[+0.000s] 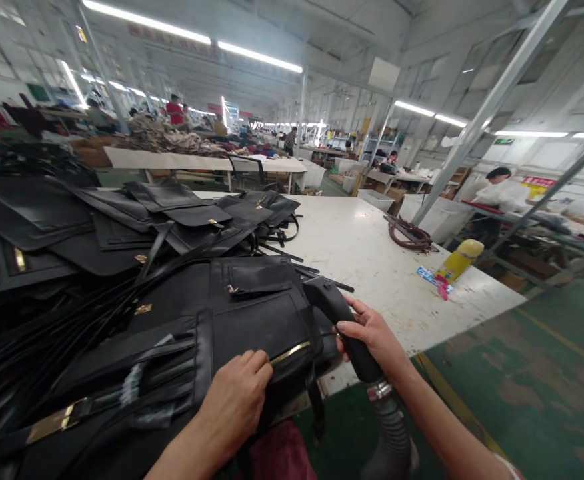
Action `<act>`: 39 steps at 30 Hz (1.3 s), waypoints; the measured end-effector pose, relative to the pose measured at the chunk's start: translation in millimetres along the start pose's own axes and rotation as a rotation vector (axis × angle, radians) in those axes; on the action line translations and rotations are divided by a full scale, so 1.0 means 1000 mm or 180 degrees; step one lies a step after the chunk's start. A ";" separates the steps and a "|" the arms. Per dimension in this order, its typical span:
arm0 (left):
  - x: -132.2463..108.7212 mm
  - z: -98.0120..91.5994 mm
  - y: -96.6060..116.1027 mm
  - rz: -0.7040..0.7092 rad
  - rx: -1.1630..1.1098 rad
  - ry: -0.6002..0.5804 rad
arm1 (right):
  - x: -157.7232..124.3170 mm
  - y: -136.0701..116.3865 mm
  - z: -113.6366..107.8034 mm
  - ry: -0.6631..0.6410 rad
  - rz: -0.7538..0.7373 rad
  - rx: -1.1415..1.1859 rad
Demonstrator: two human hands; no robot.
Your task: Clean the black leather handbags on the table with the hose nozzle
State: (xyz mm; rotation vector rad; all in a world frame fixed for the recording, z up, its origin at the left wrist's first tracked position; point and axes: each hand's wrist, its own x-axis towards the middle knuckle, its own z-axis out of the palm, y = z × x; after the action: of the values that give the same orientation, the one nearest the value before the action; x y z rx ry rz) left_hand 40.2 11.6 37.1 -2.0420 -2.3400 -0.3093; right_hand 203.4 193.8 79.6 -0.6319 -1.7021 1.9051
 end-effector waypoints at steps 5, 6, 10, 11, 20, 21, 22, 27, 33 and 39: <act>-0.006 -0.008 0.009 0.0084 -0.0114 -0.0294 | 0.008 0.007 -0.003 -0.0170 0.0301 0.0123; -0.002 -0.006 0.008 0.0115 -0.0142 -0.0128 | 0.011 0.010 -0.003 -0.0178 0.0359 0.0157; 0.029 0.015 -0.009 -0.0307 0.0219 0.0992 | 0.024 0.014 0.000 -0.0325 0.0416 0.0166; 0.036 0.023 -0.015 -0.0484 0.0341 0.1145 | 0.027 0.013 0.001 -0.0407 0.0439 0.0146; 0.046 0.054 -0.023 -0.0641 0.0585 0.1052 | 0.090 0.017 0.020 -0.0521 0.0760 -0.0132; 0.046 0.054 -0.023 -0.0642 0.0587 0.1066 | 0.098 0.016 0.022 -0.0446 0.0695 -0.0135; 0.045 0.053 -0.023 -0.0643 0.0585 0.1080 | 0.103 0.014 0.023 -0.0358 0.0613 -0.0133; 0.044 0.055 -0.025 -0.0641 0.0530 0.1147 | 0.089 -0.003 0.009 -0.0220 0.0395 -0.0147; 0.043 0.059 -0.026 -0.0643 0.0416 0.1217 | 0.063 0.011 -0.004 -0.0791 0.1030 -0.0131; 0.040 0.060 -0.026 -0.0618 0.0391 0.1273 | 0.103 0.014 0.027 -0.0731 0.0847 -0.0180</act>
State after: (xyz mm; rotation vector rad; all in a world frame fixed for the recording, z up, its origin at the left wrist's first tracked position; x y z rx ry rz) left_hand 16.0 57.4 -19.1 -1.5314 -2.2406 -0.5104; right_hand 106.6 238.3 67.1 -0.7145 -1.8984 2.1920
